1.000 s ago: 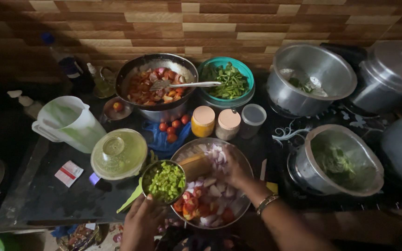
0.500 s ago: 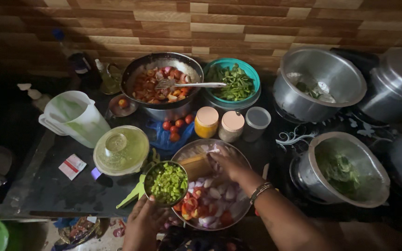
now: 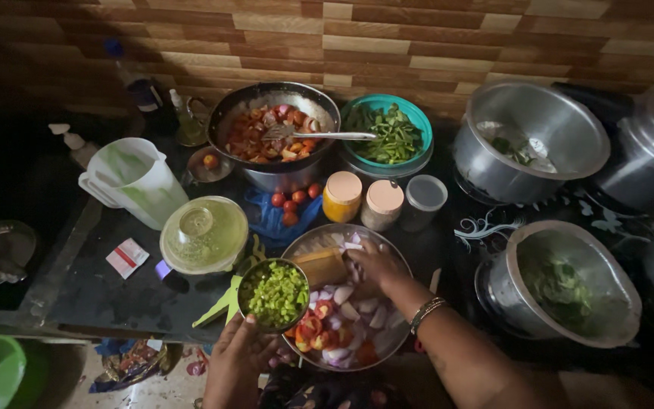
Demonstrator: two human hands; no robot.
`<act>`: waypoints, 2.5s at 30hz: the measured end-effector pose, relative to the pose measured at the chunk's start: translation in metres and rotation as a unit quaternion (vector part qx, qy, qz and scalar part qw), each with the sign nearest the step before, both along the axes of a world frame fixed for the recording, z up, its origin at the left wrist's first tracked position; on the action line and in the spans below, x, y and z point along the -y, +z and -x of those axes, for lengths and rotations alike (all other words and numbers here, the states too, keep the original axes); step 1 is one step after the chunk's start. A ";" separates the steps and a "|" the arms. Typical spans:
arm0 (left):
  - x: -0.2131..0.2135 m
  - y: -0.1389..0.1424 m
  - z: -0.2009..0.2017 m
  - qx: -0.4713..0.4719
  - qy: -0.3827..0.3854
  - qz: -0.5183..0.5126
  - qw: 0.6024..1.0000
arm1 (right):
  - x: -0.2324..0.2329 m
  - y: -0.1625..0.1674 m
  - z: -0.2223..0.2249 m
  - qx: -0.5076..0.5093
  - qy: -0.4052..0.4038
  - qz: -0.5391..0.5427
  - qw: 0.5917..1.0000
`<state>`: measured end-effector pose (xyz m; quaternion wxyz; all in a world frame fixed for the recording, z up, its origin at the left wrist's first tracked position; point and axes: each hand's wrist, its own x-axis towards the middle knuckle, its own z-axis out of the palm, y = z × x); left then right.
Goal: The person prepares a dish at a kitchen counter. They pour contents from a plastic jar into a pot, add chopped greens and other vegetables from bowls into cooking pots, transfer chopped tomatoes and onions by hand, and use a spatula to add a yellow paste from a jar into a pot.
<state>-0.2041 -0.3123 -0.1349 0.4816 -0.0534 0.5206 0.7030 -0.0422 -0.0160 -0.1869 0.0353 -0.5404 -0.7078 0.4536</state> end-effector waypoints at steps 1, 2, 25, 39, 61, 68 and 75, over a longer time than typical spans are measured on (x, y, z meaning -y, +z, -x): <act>0.000 0.001 0.000 0.003 0.004 0.006 1.000 | -0.001 -0.001 -0.001 -0.007 -0.001 0.001 1.000; 0.000 0.002 -0.001 0.005 0.008 0.013 1.000 | -0.001 -0.003 -0.002 -0.014 -0.003 0.002 1.000; -0.012 0.010 -0.006 0.018 0.005 -0.012 1.000 | -0.011 -0.028 -0.015 -0.379 -0.041 0.169 0.909; -0.017 0.019 -0.007 0.019 -0.008 0.061 0.998 | -0.011 -0.022 -0.033 -0.332 0.011 0.000 0.943; -0.014 0.006 0.003 0.015 -0.022 -0.008 1.000 | -0.005 -0.012 -0.025 -0.412 -0.113 0.148 0.892; -0.011 0.009 0.002 0.009 -0.006 0.009 1.000 | 0.000 -0.008 -0.025 -0.402 -0.121 0.136 0.897; -0.010 0.006 0.004 0.012 0.012 0.005 1.000 | 0.003 -0.010 -0.025 -0.407 -0.123 0.137 0.895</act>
